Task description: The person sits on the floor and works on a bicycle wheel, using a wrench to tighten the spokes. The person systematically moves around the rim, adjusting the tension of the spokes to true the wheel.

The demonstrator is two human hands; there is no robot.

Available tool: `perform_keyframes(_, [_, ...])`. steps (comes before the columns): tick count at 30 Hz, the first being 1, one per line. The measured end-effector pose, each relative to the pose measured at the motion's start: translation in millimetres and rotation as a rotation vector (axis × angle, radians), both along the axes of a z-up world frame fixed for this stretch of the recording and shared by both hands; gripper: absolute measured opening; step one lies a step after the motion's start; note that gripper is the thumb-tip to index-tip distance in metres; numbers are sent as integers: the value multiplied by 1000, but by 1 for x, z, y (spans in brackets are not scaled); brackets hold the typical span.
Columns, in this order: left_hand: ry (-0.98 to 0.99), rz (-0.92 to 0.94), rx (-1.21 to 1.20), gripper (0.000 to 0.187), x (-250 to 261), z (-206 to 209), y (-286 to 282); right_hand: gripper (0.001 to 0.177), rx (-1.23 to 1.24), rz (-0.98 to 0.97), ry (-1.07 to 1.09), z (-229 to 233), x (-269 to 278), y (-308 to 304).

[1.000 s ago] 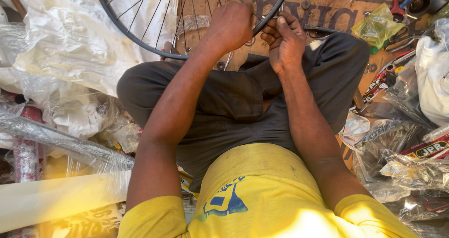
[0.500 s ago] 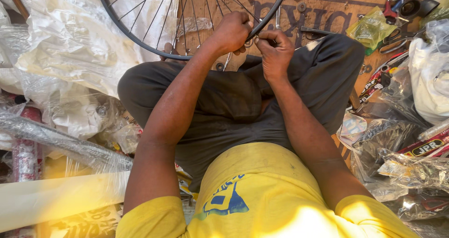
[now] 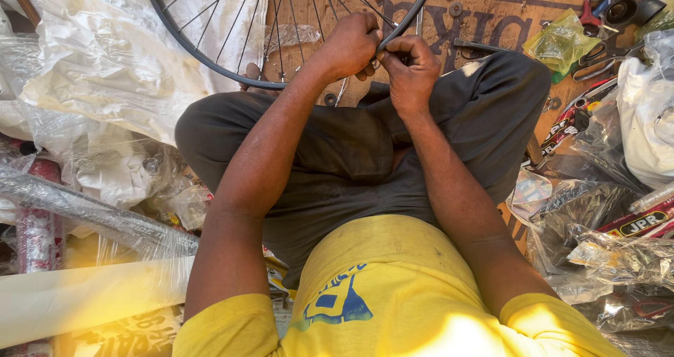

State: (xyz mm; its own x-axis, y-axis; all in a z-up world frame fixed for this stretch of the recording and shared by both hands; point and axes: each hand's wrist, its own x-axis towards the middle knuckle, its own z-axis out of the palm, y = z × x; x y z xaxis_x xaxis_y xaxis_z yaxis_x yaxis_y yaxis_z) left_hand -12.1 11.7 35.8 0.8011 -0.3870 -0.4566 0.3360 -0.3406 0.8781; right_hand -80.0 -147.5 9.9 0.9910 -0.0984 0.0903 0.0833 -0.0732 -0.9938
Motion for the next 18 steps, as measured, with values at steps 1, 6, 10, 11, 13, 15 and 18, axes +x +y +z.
perform_keyframes(1, [-1, 1, 2, 23, 0, -1, -1, 18, -17, -10, 13, 0, 0, -2])
perform_keyframes(6, [-6, 12, -27, 24, 0, 1, 0, 24, 26, -3, 201, 0, 10, -13])
perform_keyframes(10, [-52, 17, -31, 25, -1, 4, -1, 22, 178, 40, 338, -4, 16, -19])
perform_keyframes(11, [-56, 19, -34, 25, -1, 4, 0, 21, 137, 39, 301, -5, 17, -18])
perform_keyframes(13, [21, 23, -89, 21, 1, 2, 3, 19, 57, 46, 225, -5, 17, -16])
perform_keyframes(15, [-3, 6, -50, 21, 2, -6, 0, 19, -22, 59, 148, -4, 14, -17])
perform_keyframes(18, [-198, -75, 242, 30, 3, -21, -10, 15, 50, 111, 300, 1, 19, -22])
